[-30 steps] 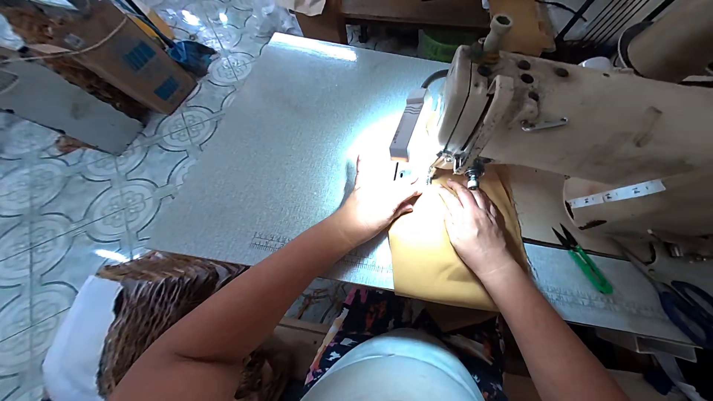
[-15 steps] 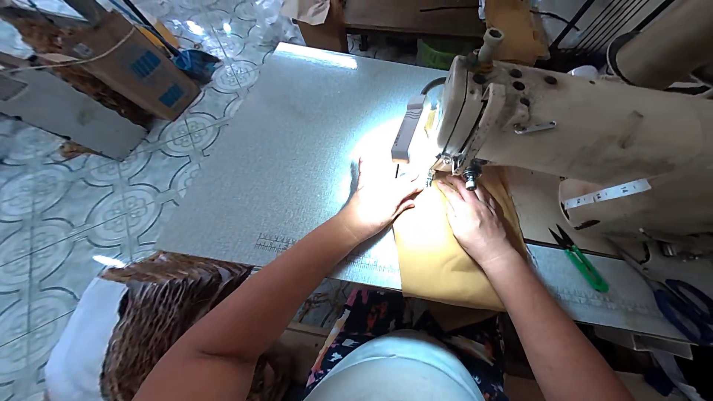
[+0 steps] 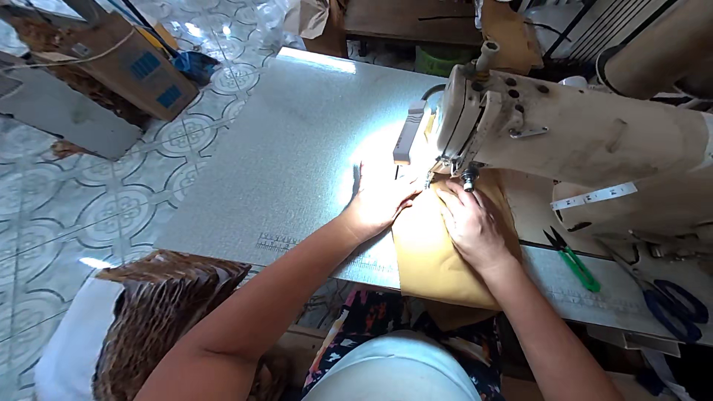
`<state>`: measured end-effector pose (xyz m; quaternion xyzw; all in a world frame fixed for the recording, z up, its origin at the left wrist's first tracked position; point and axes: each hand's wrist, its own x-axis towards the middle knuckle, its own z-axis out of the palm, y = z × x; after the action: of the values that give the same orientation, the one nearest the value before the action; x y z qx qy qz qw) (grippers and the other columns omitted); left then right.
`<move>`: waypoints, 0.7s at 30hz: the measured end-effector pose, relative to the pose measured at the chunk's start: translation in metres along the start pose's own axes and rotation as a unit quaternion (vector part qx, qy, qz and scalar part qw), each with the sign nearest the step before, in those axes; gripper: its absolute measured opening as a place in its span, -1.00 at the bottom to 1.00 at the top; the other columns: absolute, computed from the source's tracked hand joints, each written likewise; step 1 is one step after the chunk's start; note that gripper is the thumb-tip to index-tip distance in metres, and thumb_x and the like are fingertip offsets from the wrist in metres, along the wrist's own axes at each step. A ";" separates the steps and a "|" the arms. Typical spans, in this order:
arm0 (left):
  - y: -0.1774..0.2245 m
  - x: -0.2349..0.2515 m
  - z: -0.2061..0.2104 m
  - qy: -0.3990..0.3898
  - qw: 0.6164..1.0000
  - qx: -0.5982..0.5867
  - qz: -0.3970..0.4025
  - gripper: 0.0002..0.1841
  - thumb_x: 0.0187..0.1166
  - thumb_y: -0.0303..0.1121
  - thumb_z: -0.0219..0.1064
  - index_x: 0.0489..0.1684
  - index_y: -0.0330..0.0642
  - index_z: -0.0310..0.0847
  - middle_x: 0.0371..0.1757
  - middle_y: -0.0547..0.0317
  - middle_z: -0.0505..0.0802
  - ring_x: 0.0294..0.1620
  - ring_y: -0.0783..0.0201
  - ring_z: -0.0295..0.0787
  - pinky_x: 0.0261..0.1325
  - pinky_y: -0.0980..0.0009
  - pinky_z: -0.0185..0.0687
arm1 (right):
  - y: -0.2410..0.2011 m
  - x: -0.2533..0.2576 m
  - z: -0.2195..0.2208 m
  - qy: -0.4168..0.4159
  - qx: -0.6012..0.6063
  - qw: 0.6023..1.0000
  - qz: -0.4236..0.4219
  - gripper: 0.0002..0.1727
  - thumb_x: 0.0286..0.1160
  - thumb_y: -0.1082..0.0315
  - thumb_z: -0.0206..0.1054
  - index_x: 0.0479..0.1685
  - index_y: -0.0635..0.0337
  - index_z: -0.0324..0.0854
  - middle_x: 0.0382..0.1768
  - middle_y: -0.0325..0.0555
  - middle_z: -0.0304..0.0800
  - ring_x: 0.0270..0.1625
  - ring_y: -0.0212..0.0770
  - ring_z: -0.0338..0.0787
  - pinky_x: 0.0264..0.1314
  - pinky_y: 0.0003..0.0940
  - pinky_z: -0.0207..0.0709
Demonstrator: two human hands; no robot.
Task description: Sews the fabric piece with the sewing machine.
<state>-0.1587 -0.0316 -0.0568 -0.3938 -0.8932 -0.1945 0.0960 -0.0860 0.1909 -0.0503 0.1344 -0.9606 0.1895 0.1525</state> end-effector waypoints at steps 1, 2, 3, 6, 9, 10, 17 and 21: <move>0.001 0.000 0.000 0.007 1.000 -0.012 -0.004 -0.59 0.81 -0.22 0.03 0.48 0.23 0.69 0.60 0.32 0.68 0.63 0.03 0.54 0.61 -0.62 -0.18 | -0.011 -0.002 0.000 0.023 0.027 0.999 -0.008 -0.61 0.65 0.27 0.23 0.32 0.22 0.74 0.40 0.13 0.72 0.53 0.09 0.64 0.61 -0.05 0.46; 0.001 0.000 0.002 0.014 1.000 -0.021 -0.009 -0.58 0.80 -0.29 0.02 0.46 0.23 0.70 0.58 0.34 0.69 0.64 0.03 0.53 0.61 -0.62 -0.21 | -0.023 -0.004 0.000 0.041 0.050 0.998 -0.019 -0.61 0.60 0.21 0.30 0.23 0.29 0.77 0.32 0.13 0.78 0.45 0.06 0.71 0.55 -0.11 0.53; 0.000 0.000 0.003 0.014 1.000 -0.025 -0.012 -0.57 0.80 -0.33 0.00 0.45 0.24 0.71 0.57 0.36 0.70 0.65 0.02 0.52 0.61 -0.64 -0.23 | -0.036 -0.005 0.001 0.036 0.061 0.997 -0.023 -0.52 0.58 0.05 0.36 0.19 0.29 0.77 0.29 0.10 0.80 0.44 0.03 0.72 0.53 -0.13 0.55; -0.010 0.007 0.005 0.053 0.998 -0.021 0.005 -0.61 0.70 -0.46 0.08 0.21 0.16 0.81 0.41 0.27 0.81 0.50 -0.05 0.62 0.52 -0.50 0.08 | -0.055 -0.006 0.019 0.001 0.041 0.999 -0.024 -0.34 0.49 -0.21 0.39 0.22 0.23 0.77 0.39 0.09 0.75 0.54 0.11 0.65 0.54 0.05 0.53; -0.017 0.016 -0.013 0.026 0.998 -0.059 -0.004 -0.84 0.63 -0.34 0.33 0.02 -0.12 0.76 0.04 0.02 0.85 0.25 -0.07 0.74 0.58 -0.40 0.17 | -0.051 0.005 0.024 0.052 0.090 0.994 0.016 -0.76 0.59 0.33 0.33 0.03 0.28 0.78 0.09 0.09 0.86 0.21 0.02 0.84 0.27 -0.05 0.70; -0.019 0.020 -0.019 0.015 0.997 -0.072 -0.002 -0.84 0.57 -0.28 0.41 -0.09 -0.15 0.75 -0.09 0.00 0.85 0.12 -0.06 0.77 0.52 -0.33 0.28 | -0.048 0.008 0.019 0.048 0.152 0.984 0.076 -0.78 0.62 0.42 0.28 0.06 0.31 0.75 0.00 0.07 0.86 0.08 -0.07 0.87 0.18 -0.11 0.73; -0.022 0.028 -0.011 0.045 0.996 -0.041 0.072 -0.89 0.57 -0.22 0.41 -0.23 0.11 0.89 -0.09 0.25 0.93 0.06 0.10 0.82 0.41 -0.18 0.43 | -0.021 0.014 0.004 0.085 0.362 0.889 0.268 -0.77 0.83 0.35 0.09 0.09 0.34 0.56 -0.21 -0.11 0.69 -0.15 -0.43 0.70 0.02 -0.41 0.62; -0.019 0.028 -0.010 0.055 0.993 0.001 0.105 -0.85 0.64 -0.26 0.35 -0.23 0.07 0.88 -0.14 0.19 0.88 0.03 0.07 0.81 0.32 -0.16 0.51 | -0.021 0.014 0.006 0.086 0.363 0.888 0.267 -0.79 0.82 0.34 0.10 0.05 0.32 0.56 -0.28 -0.15 0.63 -0.23 -0.43 0.66 -0.07 -0.44 0.59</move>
<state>-0.1912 -0.0283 -0.0438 -0.4738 -0.8408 -0.2034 0.1650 -0.0939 0.1665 -0.0441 -0.0985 -0.8075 0.5693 0.1189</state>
